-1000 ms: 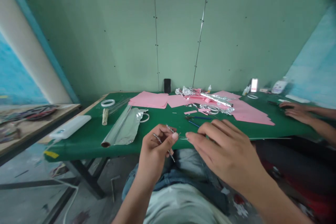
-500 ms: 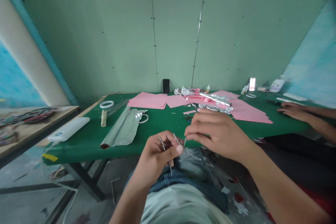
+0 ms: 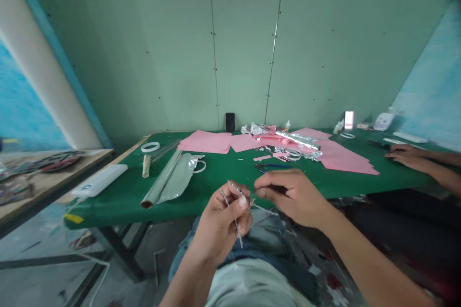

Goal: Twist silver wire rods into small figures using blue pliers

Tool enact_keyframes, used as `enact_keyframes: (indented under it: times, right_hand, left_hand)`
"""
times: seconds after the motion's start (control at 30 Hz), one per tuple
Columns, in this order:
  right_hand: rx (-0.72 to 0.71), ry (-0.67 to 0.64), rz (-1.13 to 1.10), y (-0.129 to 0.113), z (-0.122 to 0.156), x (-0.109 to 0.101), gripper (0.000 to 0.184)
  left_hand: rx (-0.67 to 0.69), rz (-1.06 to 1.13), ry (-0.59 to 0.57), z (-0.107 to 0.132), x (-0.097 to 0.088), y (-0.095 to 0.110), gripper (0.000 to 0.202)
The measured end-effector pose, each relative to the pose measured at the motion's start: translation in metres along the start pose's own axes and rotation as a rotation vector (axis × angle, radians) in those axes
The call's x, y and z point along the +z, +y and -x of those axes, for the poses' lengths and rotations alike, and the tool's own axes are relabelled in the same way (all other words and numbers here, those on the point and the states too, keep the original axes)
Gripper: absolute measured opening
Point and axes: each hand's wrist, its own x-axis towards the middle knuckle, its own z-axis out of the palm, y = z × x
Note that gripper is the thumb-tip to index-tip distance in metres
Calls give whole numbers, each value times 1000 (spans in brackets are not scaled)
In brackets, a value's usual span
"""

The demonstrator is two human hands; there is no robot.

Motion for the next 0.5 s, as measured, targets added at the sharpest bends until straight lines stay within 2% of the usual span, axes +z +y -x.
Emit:
enact_keyframes:
  times: [0.17, 0.3, 0.5]
  right_hand:
    - [42, 55, -20, 0, 14, 25, 19]
    - [10, 185, 4, -7, 23, 44, 21]
    - [-7, 325, 91, -19, 31, 58, 18]
  left_hand:
    - [128, -84, 108, -3, 3, 0, 33]
    - [210, -158, 216, -5, 3, -1, 29]
    - [289, -139, 302, -5, 5, -9, 26]
